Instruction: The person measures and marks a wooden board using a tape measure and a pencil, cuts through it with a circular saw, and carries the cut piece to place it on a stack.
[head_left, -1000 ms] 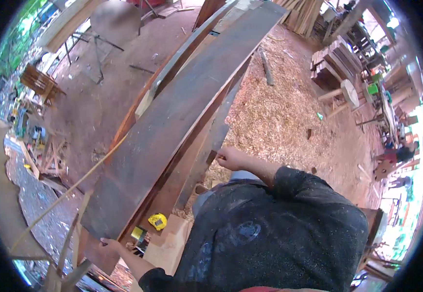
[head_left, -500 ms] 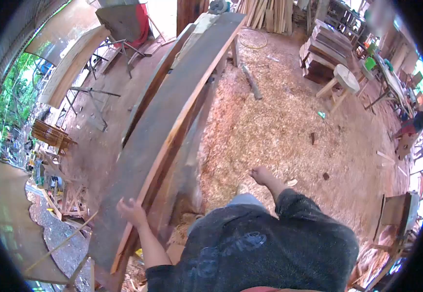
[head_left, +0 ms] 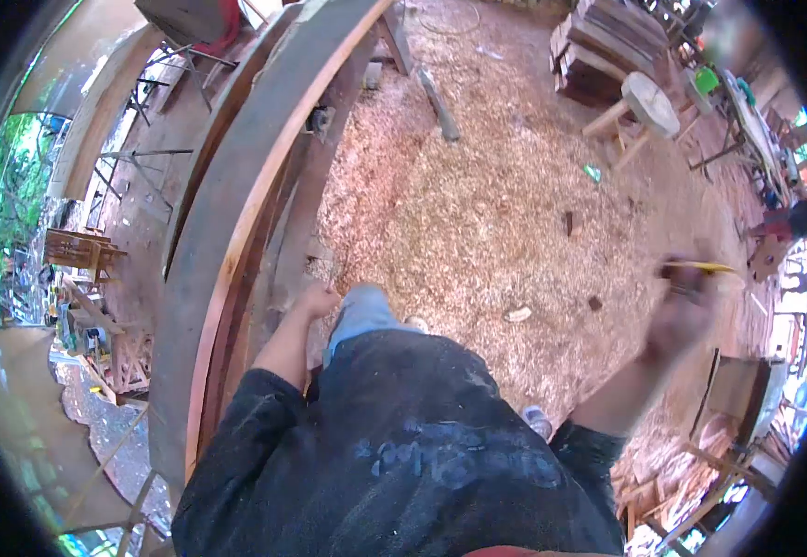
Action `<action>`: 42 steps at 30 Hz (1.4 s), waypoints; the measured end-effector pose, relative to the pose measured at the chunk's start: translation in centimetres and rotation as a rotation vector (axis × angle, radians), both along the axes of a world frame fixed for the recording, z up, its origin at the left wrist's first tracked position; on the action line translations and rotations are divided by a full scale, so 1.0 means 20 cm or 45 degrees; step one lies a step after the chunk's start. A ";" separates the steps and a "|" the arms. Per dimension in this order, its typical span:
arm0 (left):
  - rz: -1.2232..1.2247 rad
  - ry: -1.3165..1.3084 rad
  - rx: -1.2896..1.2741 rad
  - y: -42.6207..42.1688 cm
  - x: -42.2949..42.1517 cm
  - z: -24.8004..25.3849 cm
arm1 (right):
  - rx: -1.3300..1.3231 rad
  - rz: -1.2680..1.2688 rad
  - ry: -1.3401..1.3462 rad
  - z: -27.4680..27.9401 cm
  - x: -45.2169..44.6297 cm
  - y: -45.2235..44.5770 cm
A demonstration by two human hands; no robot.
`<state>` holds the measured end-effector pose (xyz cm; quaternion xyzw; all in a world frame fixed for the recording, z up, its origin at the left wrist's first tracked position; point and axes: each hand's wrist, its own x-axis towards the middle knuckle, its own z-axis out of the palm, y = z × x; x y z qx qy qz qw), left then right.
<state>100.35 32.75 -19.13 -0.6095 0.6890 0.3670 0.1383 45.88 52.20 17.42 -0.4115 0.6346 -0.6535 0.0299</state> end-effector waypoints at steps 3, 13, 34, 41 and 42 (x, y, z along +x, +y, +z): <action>-0.045 0.039 -0.029 -0.11 -0.18 0.06 | -0.547 0.322 0.278 0.47 -0.09 0.03; -0.297 0.064 0.140 -0.89 -0.77 -0.22 | -0.756 0.749 1.141 1.28 -0.07 -0.79; -0.120 -0.182 -0.064 -2.19 -1.33 -0.26 | -1.158 -0.110 1.871 1.30 -1.36 -2.65; 0.676 0.162 0.111 -2.55 -1.85 -0.28 | -1.423 0.742 1.025 1.27 -1.68 -3.88; 0.893 0.294 0.155 -2.62 -1.96 -0.21 | -1.016 0.630 1.548 1.26 -1.92 -3.95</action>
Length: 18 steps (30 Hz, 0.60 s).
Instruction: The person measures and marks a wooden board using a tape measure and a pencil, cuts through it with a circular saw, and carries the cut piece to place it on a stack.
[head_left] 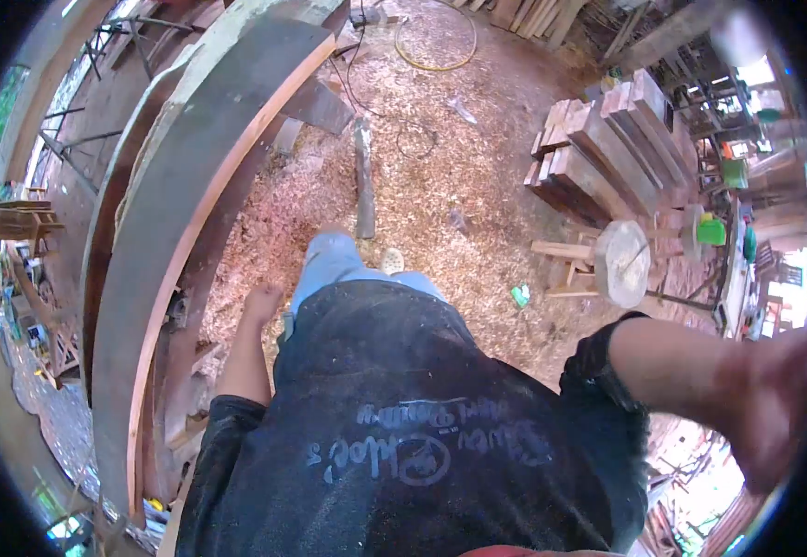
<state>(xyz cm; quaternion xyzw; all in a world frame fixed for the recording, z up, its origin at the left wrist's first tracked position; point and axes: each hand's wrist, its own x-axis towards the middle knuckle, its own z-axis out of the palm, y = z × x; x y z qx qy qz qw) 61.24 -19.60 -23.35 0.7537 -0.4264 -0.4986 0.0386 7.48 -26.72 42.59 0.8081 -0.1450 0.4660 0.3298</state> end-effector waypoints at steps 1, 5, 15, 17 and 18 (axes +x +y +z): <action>0.045 0.013 -0.164 -0.07 -0.05 -0.10 | 0.143 -0.171 0.145 -0.07 -0.09 -0.17; 0.137 0.192 -0.206 -0.50 -0.35 0.13 | 0.998 -0.384 -0.496 -0.69 0.13 -0.90; -0.070 0.139 -0.070 -1.31 -0.17 -0.43 | 2.990 -1.197 0.545 -3.62 -0.83 -0.33; -0.204 0.385 -0.259 -1.44 -0.09 -0.68 | 3.115 -1.133 0.441 -3.32 -0.76 -0.34; -0.199 0.292 -0.155 -1.53 -0.14 -0.56 | 3.176 -1.102 0.387 -3.16 -0.71 -0.35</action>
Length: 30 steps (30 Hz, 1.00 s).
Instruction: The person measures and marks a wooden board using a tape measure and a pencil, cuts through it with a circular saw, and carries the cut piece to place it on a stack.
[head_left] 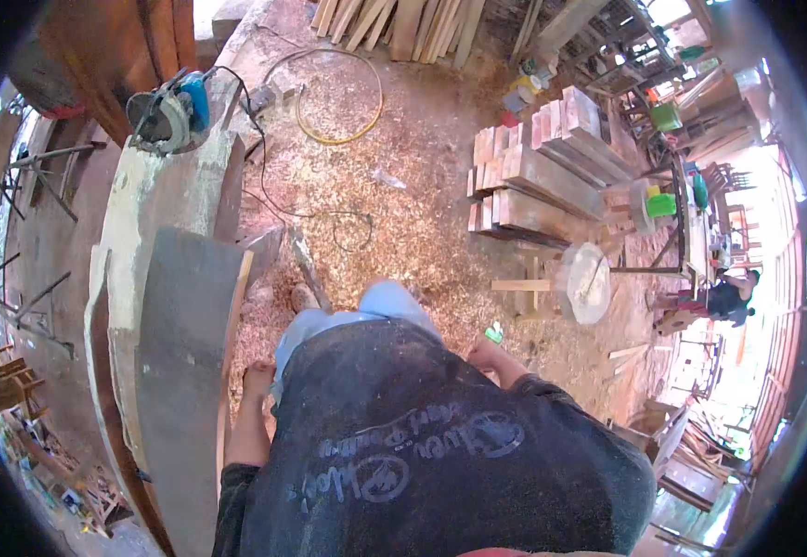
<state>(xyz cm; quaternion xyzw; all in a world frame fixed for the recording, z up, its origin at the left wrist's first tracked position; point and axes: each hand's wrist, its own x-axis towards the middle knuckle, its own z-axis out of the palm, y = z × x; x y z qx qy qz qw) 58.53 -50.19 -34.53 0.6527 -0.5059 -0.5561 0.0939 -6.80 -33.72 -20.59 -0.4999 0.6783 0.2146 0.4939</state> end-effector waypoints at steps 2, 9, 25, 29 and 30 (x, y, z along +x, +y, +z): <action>-0.017 -0.196 0.202 -0.29 -0.23 0.62 | 0.154 -0.404 0.062 0.03 -0.02 -0.15; -0.121 -0.274 0.074 -0.67 -0.55 0.55 | -0.284 -0.563 -0.167 0.27 0.04 -1.58; 2.374 0.368 0.320 -0.50 -0.96 0.71 | -0.438 0.285 -0.039 -0.06 -0.99 -3.39; 3.117 0.872 -0.268 -0.64 -0.92 1.05 | -0.417 0.416 -0.117 -0.11 -0.67 -3.58; 3.283 0.947 -0.411 -0.75 -0.90 1.15 | -0.456 0.596 -0.127 -0.03 -0.51 -3.60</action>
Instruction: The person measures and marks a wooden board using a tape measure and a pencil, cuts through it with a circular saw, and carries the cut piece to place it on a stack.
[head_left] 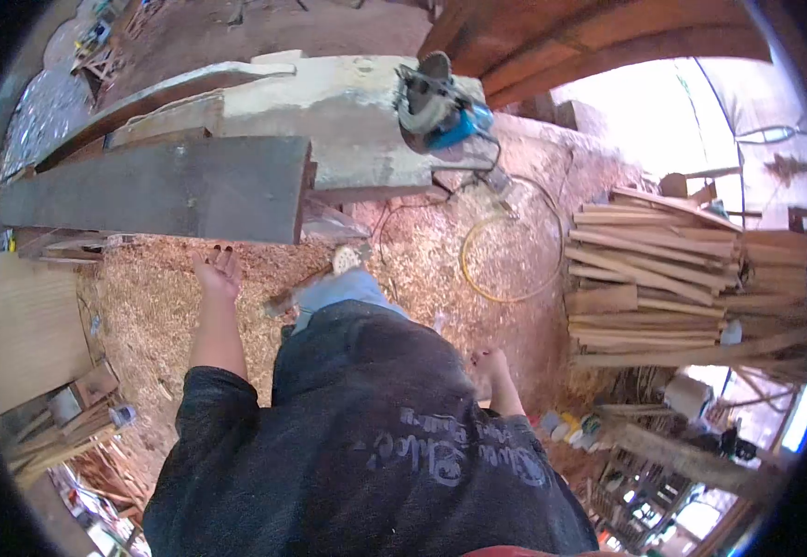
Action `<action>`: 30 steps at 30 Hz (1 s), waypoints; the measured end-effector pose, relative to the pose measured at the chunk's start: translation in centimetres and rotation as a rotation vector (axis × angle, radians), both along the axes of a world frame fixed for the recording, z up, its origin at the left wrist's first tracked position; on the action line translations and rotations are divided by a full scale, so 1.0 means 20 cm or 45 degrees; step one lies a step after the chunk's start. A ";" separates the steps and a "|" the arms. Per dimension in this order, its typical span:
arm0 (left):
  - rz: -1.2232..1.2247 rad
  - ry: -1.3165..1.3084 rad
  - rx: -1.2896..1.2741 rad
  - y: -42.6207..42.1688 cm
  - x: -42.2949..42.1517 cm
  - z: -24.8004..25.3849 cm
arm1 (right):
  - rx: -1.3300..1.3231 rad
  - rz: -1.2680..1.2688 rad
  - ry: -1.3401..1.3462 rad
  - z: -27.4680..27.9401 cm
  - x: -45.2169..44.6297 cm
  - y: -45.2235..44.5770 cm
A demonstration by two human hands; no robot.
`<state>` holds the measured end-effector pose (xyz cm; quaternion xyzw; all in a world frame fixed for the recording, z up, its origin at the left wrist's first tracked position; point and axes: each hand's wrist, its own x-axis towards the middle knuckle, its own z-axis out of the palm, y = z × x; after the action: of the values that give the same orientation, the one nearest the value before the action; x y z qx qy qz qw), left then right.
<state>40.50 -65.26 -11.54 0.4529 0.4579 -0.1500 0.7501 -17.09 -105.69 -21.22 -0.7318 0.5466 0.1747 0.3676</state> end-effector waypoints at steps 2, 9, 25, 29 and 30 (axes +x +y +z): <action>-0.022 -0.136 -0.044 -0.05 0.09 -0.09 | -0.108 0.364 0.018 0.29 0.43 -0.08; 0.201 -0.463 -0.258 -0.28 0.16 0.01 | -0.298 1.083 -0.259 0.86 1.62 -0.32; 0.303 -0.432 0.138 -0.71 -0.14 0.09 | -1.084 2.535 -0.177 0.86 2.81 -0.66; 0.384 -0.512 0.397 -0.71 -0.12 0.05 | -0.816 2.721 -0.447 0.91 2.78 -0.70; 0.350 -0.535 0.528 -0.73 -0.12 0.02 | -0.671 2.756 -0.494 0.91 2.71 -0.75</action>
<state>38.08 -79.88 -11.19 0.5508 0.3708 0.1460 0.7333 37.08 -120.63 -2.95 -0.8898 -0.4210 0.1641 -0.0642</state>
